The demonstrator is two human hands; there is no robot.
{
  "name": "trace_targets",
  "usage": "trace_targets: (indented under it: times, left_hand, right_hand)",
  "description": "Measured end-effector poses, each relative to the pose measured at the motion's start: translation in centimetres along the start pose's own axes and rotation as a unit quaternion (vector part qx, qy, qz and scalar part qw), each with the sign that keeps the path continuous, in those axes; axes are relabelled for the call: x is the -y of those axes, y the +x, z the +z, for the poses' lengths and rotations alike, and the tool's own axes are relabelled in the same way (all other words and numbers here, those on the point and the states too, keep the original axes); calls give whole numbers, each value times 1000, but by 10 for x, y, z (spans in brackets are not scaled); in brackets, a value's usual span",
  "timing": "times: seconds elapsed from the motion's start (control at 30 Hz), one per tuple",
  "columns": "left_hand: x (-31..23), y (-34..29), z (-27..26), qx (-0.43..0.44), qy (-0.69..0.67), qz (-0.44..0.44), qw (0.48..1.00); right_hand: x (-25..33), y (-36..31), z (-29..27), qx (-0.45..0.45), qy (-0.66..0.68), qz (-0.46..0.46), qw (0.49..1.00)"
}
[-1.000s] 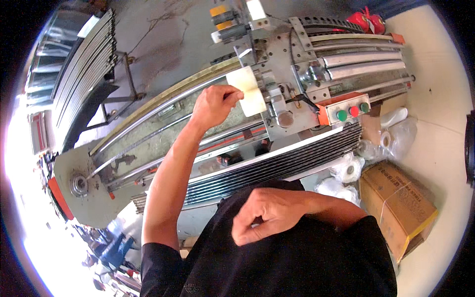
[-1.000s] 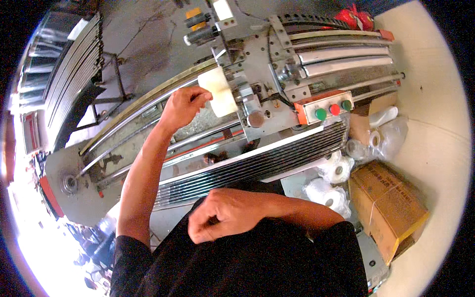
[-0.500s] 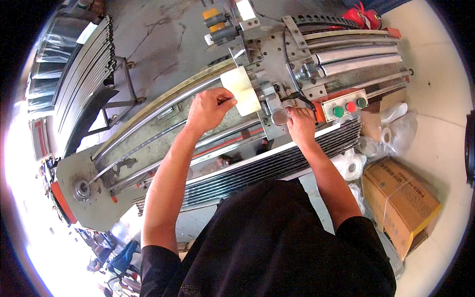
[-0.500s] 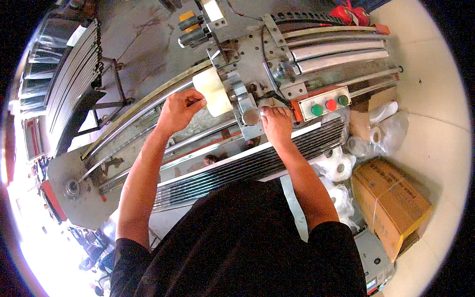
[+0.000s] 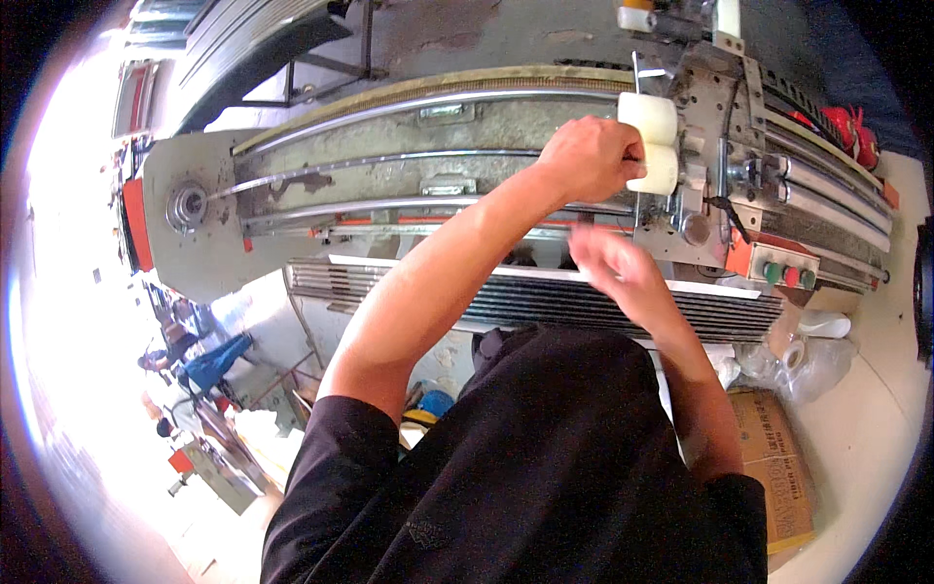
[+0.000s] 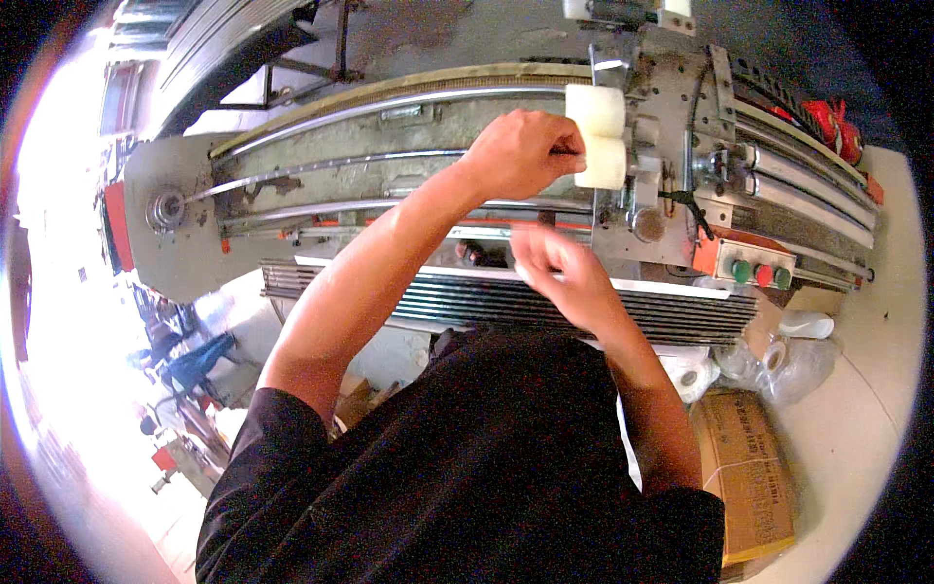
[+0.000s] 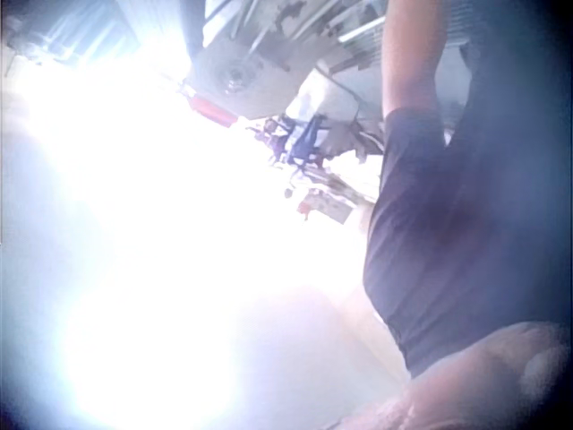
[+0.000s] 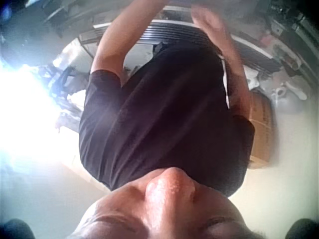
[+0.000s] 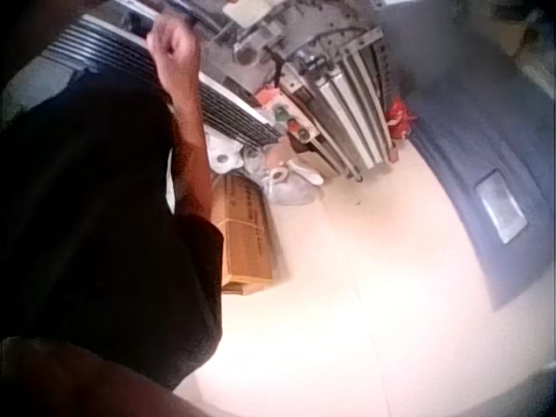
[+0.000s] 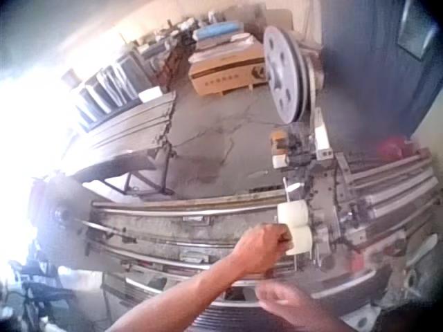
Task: The person operates a metal fabrication machine by loading metal rods into the rollers and applying tape to the material.
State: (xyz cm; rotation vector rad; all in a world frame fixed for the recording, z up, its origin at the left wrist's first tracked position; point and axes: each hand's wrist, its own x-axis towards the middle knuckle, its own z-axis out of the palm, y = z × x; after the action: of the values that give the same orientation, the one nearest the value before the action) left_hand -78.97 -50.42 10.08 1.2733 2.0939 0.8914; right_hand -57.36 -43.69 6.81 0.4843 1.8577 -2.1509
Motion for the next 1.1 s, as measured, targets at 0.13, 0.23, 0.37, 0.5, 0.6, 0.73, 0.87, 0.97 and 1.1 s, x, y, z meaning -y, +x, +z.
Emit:
trace_targets:
  times: [0.13,0.23,0.37,0.5,0.6,0.73,0.87,0.97,1.1]
  left_hand:
    - [4,-17,-6,3,-17,13,1000]
    - [19,-41,-25,-74,-50,22,996]
    - [130,-100,-99,-395,76,-139,905]
    - [317,-217,-150,-508,221,-503,663]
    - [366,-261,-166,-574,-335,-448,598]
    - [395,-293,-182,-570,-649,-241,442]
    - [297,-250,-127,-475,-666,-155,553]
    - [194,-256,-47,-394,-705,-174,563]
    - [106,-286,58,-205,-650,-310,663]
  right_hand:
    - [-5,96,37,-58,375,-96,920]
    - [1,123,46,-135,428,-73,891]
    - [25,121,53,-183,315,-45,930]
    - [35,121,68,-252,281,0,926]
    - [30,126,61,-289,276,6,917]
    - [30,102,34,-303,269,-32,914]
    - [15,35,-31,-381,291,-110,871]
    - [-10,-48,-114,-450,242,-132,849]
    - [-42,-173,-200,-532,237,-77,809]
